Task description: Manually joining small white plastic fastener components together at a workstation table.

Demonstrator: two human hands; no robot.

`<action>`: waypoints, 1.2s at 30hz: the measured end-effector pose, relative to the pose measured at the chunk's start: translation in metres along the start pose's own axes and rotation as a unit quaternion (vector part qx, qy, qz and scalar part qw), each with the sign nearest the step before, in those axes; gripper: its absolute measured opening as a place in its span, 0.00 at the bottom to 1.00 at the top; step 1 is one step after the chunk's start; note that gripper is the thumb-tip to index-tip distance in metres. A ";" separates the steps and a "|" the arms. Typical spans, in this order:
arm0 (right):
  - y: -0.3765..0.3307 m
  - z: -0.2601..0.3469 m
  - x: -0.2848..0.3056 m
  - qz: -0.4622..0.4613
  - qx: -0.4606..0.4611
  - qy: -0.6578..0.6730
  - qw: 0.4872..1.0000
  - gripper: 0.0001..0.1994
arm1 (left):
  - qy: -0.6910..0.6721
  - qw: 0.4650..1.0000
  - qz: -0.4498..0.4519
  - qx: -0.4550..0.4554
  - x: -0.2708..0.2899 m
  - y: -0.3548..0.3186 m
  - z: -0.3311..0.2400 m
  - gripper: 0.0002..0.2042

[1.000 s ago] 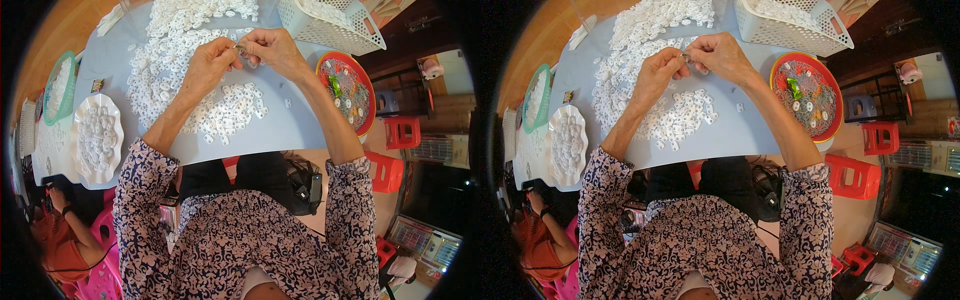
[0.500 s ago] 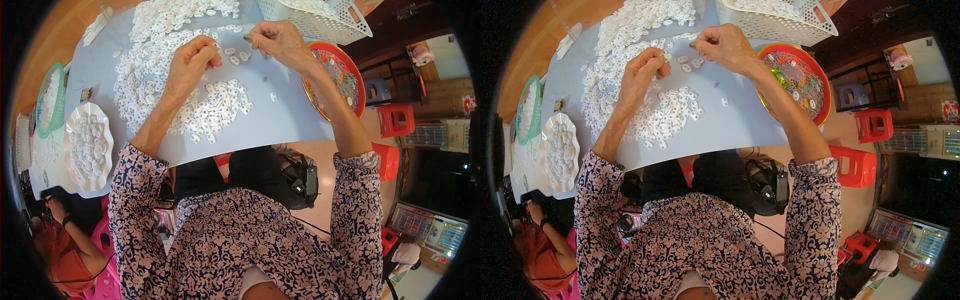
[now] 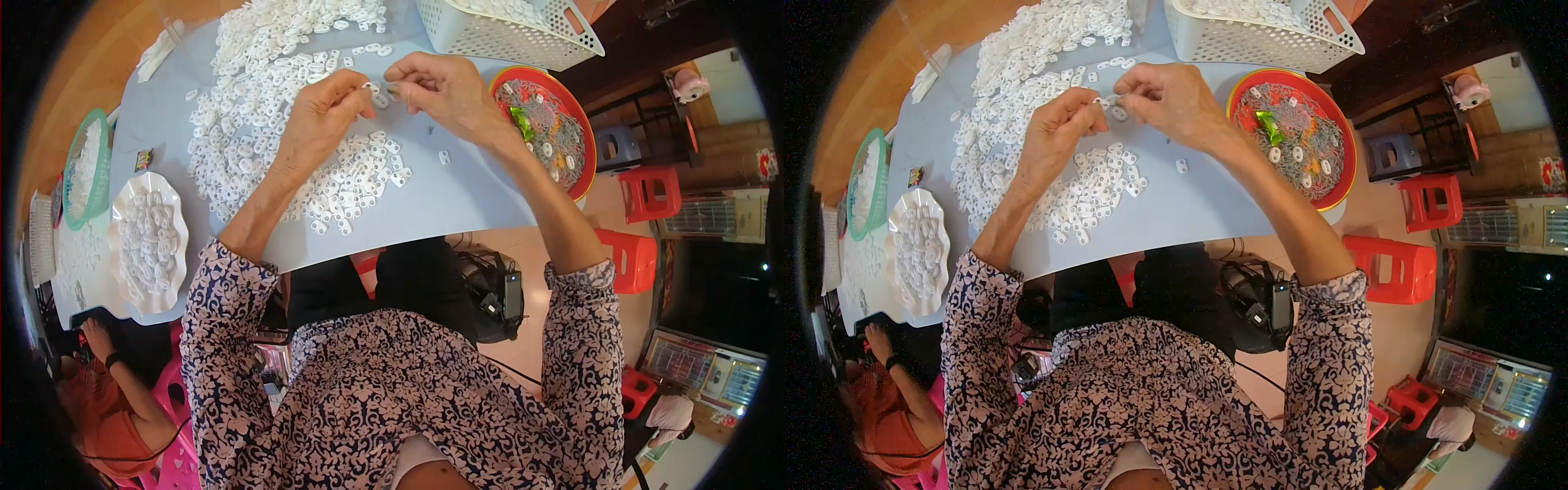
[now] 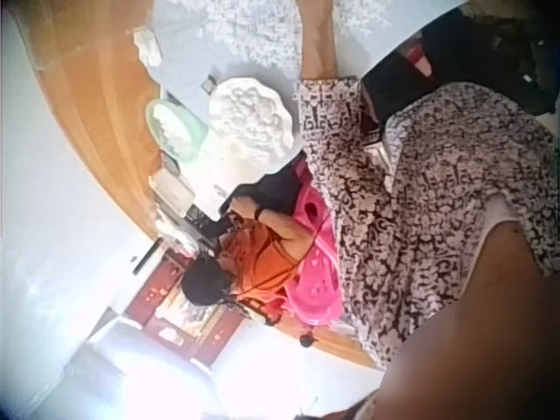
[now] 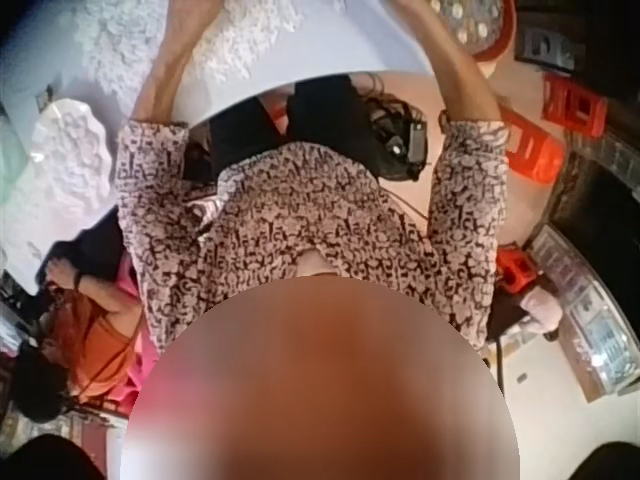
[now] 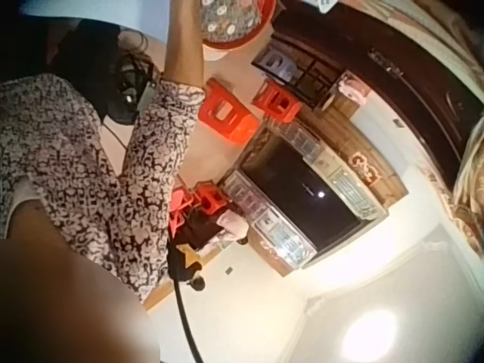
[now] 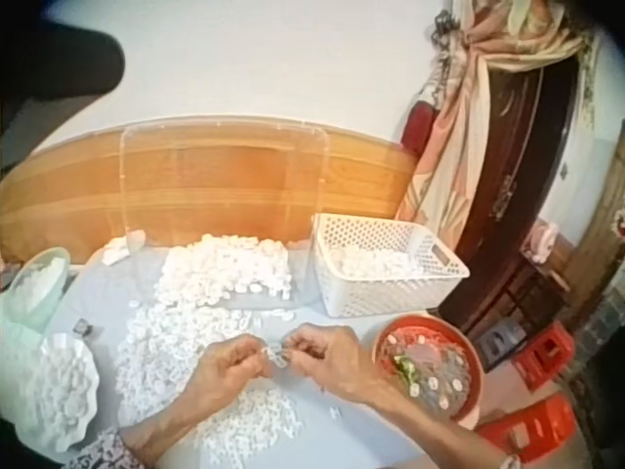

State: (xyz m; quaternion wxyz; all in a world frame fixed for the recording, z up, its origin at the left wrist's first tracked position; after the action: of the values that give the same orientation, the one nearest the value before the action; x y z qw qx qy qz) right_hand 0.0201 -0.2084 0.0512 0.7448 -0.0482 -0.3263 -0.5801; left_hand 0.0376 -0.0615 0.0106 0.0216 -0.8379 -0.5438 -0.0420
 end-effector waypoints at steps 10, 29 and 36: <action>0.010 0.012 -0.012 0.002 0.068 -0.057 0.996 0.03 | -0.081 0.995 0.047 0.027 0.001 0.001 -0.002 0.12; 0.007 0.008 -0.008 -0.030 0.060 0.074 0.995 0.06 | -0.284 0.943 0.130 0.111 -0.006 0.005 0.012 0.07; 0.018 0.002 0.010 -0.089 0.075 0.021 0.993 0.07 | -0.222 0.961 0.137 0.095 -0.009 0.002 0.007 0.07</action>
State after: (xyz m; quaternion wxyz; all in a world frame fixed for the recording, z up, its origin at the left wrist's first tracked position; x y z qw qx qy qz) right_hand 0.0369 -0.2104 0.0636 0.6987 0.0494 -0.3561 -0.6185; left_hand 0.0360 -0.0702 0.0024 -0.0144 -0.8869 -0.4160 0.2004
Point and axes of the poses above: each hand's wrist, its own y-axis towards the middle knuckle, its own x-axis out of the back of the hand, z = x × y, the point moved 7 cm from there along y, towards the middle knuckle, and after that the axes turned 10 degrees about x, right-handed, at the moved point
